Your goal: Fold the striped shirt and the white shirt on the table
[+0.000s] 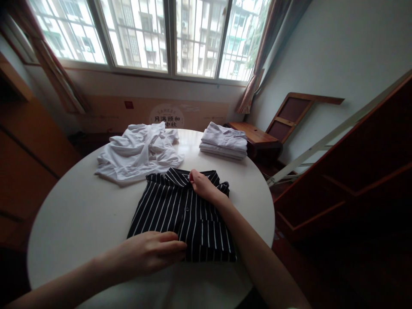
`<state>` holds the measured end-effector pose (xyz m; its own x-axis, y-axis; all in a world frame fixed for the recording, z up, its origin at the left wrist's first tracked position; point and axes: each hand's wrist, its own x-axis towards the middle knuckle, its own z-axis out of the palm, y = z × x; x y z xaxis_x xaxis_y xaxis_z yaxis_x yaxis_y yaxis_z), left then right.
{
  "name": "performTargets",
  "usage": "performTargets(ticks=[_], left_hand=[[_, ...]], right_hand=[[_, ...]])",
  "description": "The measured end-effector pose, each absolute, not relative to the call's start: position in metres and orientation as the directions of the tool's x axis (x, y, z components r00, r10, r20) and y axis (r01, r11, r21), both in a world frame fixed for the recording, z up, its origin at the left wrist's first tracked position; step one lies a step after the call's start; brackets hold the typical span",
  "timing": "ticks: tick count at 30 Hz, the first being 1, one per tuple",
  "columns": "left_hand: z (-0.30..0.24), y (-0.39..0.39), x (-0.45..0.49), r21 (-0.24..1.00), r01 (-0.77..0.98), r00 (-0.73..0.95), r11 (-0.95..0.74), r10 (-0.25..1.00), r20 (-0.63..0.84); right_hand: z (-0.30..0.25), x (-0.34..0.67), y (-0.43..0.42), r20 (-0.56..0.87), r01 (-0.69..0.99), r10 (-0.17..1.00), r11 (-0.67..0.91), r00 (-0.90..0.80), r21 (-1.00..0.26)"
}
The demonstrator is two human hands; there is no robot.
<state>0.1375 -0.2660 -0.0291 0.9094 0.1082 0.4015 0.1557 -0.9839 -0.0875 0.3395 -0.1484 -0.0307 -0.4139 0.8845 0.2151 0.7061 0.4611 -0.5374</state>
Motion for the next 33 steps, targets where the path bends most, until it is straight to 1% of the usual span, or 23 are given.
performTargets(ticks=[4,11,15,19,25,29,33], left_hand=[[-0.03,-0.267,0.138,-0.086,0.173,0.897,-0.981,0.121,0.425],[-0.03,-0.27,0.142,-0.006,0.186,0.894,-0.983,0.167,0.416],[-0.033,-0.269,0.144,0.042,0.171,0.896,-0.984,0.173,0.409],[-0.039,-0.266,0.143,0.093,0.154,0.884,-0.984,0.179,0.432],[-0.039,-0.263,0.139,0.123,0.135,0.914,-0.983,0.171,0.369],[-0.04,-0.262,0.139,0.198,0.127,0.912,-0.972,0.193,0.363],[-0.043,-0.261,0.139,0.266,0.124,0.887,-0.956,0.227,0.403]], right_hand=[[-0.03,0.339,-0.148,0.205,0.716,0.89,0.45,-0.407,-0.533],[-0.035,0.341,-0.146,0.214,0.705,0.885,0.461,-0.414,-0.54],[-0.035,0.34,-0.144,0.25,0.692,0.879,0.473,-0.405,-0.545],[-0.032,0.341,-0.143,0.313,0.697,0.87,0.492,-0.38,-0.522],[-0.031,0.342,-0.142,0.372,0.733,0.86,0.497,-0.348,-0.464],[-0.035,0.341,-0.141,0.332,0.743,0.849,0.523,-0.41,-0.419],[-0.035,0.341,-0.141,0.288,0.727,0.855,0.519,-0.432,-0.45]])
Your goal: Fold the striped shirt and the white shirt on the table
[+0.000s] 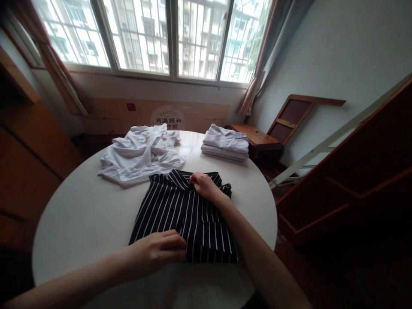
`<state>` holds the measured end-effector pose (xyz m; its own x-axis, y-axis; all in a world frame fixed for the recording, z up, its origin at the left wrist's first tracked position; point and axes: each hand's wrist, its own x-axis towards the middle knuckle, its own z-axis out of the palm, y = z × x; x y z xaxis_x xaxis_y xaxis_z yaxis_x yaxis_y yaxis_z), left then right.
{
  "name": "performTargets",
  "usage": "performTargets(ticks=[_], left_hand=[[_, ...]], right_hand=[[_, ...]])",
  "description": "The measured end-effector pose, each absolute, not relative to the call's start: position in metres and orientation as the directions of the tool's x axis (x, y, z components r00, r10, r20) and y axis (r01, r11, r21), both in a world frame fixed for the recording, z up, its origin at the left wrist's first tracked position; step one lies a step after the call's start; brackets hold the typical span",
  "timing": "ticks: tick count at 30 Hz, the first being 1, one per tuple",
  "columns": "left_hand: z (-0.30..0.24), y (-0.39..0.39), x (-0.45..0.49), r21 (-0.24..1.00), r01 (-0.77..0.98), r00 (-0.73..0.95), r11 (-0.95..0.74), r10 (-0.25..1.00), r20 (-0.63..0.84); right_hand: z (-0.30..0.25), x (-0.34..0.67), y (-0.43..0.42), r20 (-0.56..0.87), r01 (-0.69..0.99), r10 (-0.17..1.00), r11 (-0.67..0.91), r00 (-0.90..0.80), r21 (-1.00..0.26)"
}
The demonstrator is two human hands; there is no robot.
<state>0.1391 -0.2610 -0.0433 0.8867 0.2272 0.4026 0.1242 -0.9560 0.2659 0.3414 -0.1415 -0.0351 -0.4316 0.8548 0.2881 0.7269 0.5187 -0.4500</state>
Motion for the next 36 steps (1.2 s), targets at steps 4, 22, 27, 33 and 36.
performTargets(ticks=[4,22,27,33,36], left_hand=[[-0.043,-0.262,0.139,0.28,0.109,0.868,-0.954,0.229,0.441],[-0.049,-0.263,0.14,0.253,0.135,0.863,-0.958,0.239,0.445],[-0.034,-0.263,0.134,0.286,0.156,0.852,-0.946,0.275,0.445],[-0.016,-0.269,0.102,0.338,0.509,0.713,-0.792,0.607,0.35],[-0.02,-0.277,0.085,0.335,0.583,0.694,-0.74,0.668,0.268]], right_hand=[[-0.027,0.346,-0.146,0.242,0.753,0.886,0.464,-0.396,-0.467],[-0.031,0.344,-0.145,0.181,0.792,0.907,0.42,-0.38,-0.444],[-0.023,0.34,-0.146,0.228,0.721,0.918,0.396,-0.324,-0.569],[0.013,0.315,-0.134,0.288,0.643,0.862,0.504,-0.417,-0.576],[0.017,0.288,-0.119,0.279,0.616,0.786,0.61,-0.552,-0.499]])
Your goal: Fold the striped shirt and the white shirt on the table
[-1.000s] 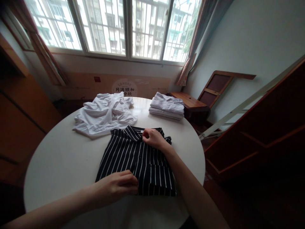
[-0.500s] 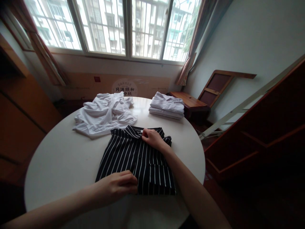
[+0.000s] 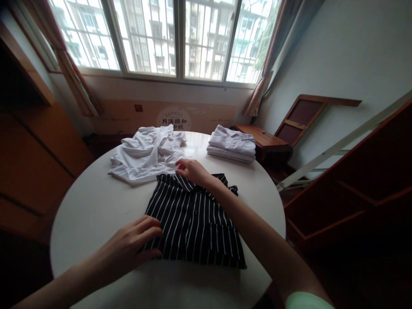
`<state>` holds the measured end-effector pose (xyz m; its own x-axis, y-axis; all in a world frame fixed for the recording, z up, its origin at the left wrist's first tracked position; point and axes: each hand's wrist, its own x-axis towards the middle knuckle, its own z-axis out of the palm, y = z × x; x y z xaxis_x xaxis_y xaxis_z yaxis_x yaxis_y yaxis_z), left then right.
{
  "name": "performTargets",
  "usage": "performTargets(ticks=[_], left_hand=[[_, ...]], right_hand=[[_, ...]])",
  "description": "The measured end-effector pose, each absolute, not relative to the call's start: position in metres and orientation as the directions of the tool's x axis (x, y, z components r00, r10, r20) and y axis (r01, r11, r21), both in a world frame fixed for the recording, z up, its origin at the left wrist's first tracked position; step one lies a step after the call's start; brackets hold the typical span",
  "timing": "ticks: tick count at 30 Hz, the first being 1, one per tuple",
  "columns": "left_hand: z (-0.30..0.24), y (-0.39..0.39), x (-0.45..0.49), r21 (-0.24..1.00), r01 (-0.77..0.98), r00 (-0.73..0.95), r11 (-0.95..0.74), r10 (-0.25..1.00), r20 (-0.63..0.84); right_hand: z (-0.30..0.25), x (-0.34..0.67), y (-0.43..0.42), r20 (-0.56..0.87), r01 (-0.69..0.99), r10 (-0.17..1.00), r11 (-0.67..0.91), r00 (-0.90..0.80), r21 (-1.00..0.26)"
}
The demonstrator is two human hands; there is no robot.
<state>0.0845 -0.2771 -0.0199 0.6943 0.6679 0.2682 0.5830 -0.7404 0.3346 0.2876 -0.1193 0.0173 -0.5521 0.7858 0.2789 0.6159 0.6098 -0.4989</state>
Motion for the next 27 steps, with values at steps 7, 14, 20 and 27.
performTargets(ticks=[7,14,20,27], left_hand=[[-0.034,-0.292,0.064,0.344,0.605,0.688,-0.718,0.689,0.228],[-0.056,-0.292,0.058,0.379,0.525,0.675,-0.762,0.644,0.36],[-0.057,-0.292,0.059,0.359,0.507,0.695,-0.784,0.618,0.368],[-0.063,-0.293,0.059,0.347,0.513,0.675,-0.785,0.619,0.402]], right_hand=[[-0.006,0.236,-0.089,0.131,0.636,0.683,0.721,-0.718,-0.275],[-0.011,0.229,-0.075,0.072,0.722,0.761,0.637,-0.645,-0.271],[-0.013,0.216,-0.068,-0.014,0.783,0.816,0.55,-0.578,-0.29],[-0.008,0.207,-0.069,-0.118,0.785,0.804,0.519,-0.583,-0.338]])
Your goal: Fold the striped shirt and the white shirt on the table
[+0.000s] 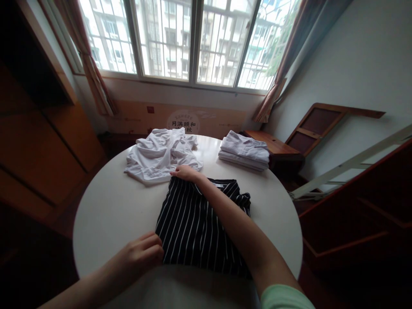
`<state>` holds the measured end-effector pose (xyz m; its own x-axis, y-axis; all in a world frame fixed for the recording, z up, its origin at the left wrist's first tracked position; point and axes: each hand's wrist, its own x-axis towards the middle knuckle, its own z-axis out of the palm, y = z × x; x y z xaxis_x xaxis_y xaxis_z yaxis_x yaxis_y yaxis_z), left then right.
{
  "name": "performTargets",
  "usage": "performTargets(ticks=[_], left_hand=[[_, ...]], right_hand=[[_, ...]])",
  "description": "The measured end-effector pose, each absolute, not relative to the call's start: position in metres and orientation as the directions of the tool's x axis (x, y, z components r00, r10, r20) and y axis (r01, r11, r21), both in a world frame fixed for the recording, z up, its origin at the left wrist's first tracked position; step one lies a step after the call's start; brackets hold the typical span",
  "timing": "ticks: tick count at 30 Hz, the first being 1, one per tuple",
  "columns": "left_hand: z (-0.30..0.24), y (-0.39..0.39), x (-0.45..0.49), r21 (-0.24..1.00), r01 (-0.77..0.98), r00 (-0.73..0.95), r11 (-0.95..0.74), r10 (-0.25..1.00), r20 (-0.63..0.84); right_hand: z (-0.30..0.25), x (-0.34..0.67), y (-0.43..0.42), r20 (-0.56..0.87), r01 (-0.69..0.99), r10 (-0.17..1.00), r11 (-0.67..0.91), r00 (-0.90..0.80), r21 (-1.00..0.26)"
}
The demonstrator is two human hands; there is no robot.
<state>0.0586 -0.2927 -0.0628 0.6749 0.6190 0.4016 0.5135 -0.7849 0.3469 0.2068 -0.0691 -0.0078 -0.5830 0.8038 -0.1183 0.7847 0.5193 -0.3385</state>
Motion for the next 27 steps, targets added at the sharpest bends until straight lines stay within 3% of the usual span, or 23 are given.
performTargets(ticks=[6,12,14,21,27], left_hand=[[-0.064,-0.293,0.059,0.357,0.518,0.681,-0.777,0.627,0.378],[-0.062,-0.295,0.06,0.339,0.51,0.679,-0.79,0.612,0.405],[-0.061,-0.296,0.06,0.335,0.518,0.681,-0.787,0.616,0.396],[-0.06,-0.296,0.06,0.325,0.516,0.678,-0.792,0.61,0.41],[-0.063,-0.295,0.06,0.34,0.523,0.674,-0.782,0.623,0.396]], right_hand=[[-0.002,0.206,-0.07,-0.08,0.754,0.813,0.492,-0.576,-0.436],[-0.011,0.202,-0.067,-0.121,0.658,0.88,0.245,-0.459,-0.713],[-0.014,0.2,-0.068,-0.122,0.631,0.888,0.213,-0.443,-0.746],[-0.016,0.197,-0.072,-0.105,0.755,0.903,0.28,-0.417,-0.593],[-0.03,0.194,-0.087,0.06,0.853,0.877,0.478,-0.477,-0.211]])
